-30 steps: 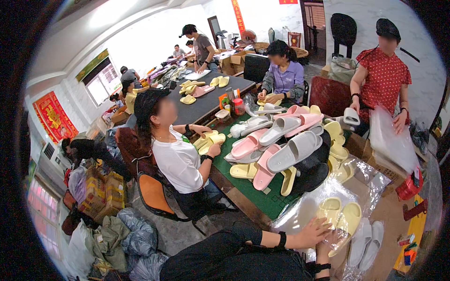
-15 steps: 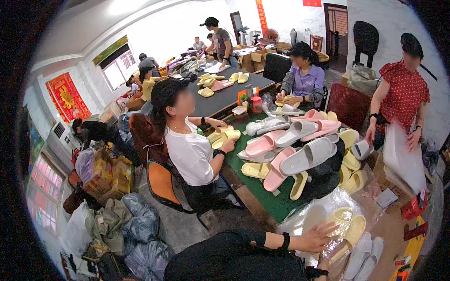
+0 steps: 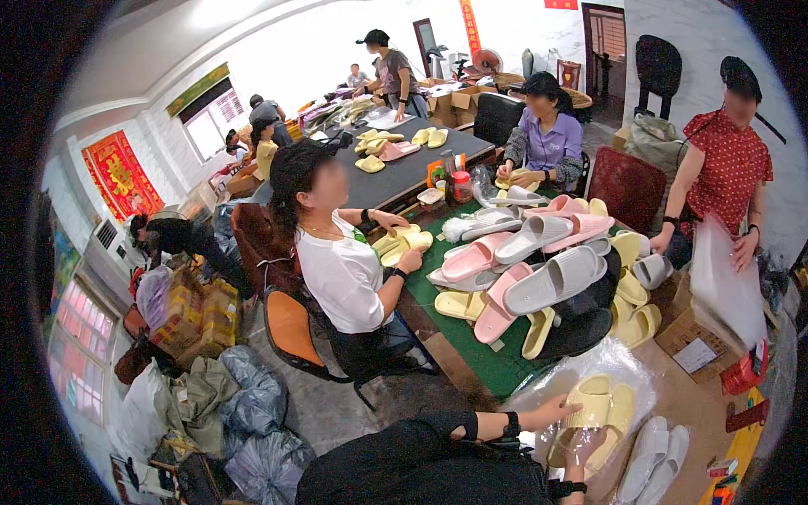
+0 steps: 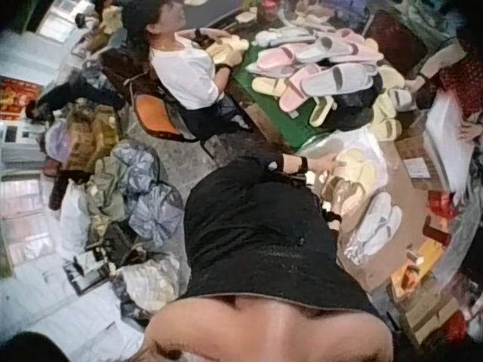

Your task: Packing sandals into plastic bags in a shoe manufacturing facility.

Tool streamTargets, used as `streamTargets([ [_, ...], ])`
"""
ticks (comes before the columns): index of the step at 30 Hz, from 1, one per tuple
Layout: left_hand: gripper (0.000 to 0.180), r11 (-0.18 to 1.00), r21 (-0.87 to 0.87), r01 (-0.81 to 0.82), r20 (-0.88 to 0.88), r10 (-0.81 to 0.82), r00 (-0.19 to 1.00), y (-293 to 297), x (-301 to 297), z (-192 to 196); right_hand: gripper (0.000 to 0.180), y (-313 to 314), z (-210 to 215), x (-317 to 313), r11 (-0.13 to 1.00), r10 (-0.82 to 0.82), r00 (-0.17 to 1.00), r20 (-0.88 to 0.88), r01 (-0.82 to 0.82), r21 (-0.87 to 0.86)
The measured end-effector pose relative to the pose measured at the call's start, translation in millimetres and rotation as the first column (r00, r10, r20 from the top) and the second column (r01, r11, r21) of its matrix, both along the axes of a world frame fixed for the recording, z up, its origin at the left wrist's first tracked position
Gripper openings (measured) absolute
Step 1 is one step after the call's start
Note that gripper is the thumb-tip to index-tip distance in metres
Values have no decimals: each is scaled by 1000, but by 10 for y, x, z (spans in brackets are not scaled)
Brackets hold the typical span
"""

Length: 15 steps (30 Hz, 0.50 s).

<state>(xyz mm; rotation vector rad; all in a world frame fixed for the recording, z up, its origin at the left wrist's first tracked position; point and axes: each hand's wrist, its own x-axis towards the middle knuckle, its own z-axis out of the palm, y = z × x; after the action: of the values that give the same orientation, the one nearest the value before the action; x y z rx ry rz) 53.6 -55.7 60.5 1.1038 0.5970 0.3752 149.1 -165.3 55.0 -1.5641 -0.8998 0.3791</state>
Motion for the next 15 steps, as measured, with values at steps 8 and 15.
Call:
streamTargets([
  [8, 52, 994, -100, 53, -111, -64, 992, -25, -108, 17, 62, -130, -970, 271, 909, -18, 831, 556, 245, -337],
  [15, 44, 987, 120, 106, -239, -75, 968, -80, -124, -220, 33, 138, -335, -2, 902, -314, 892, 326, 387, -192],
])
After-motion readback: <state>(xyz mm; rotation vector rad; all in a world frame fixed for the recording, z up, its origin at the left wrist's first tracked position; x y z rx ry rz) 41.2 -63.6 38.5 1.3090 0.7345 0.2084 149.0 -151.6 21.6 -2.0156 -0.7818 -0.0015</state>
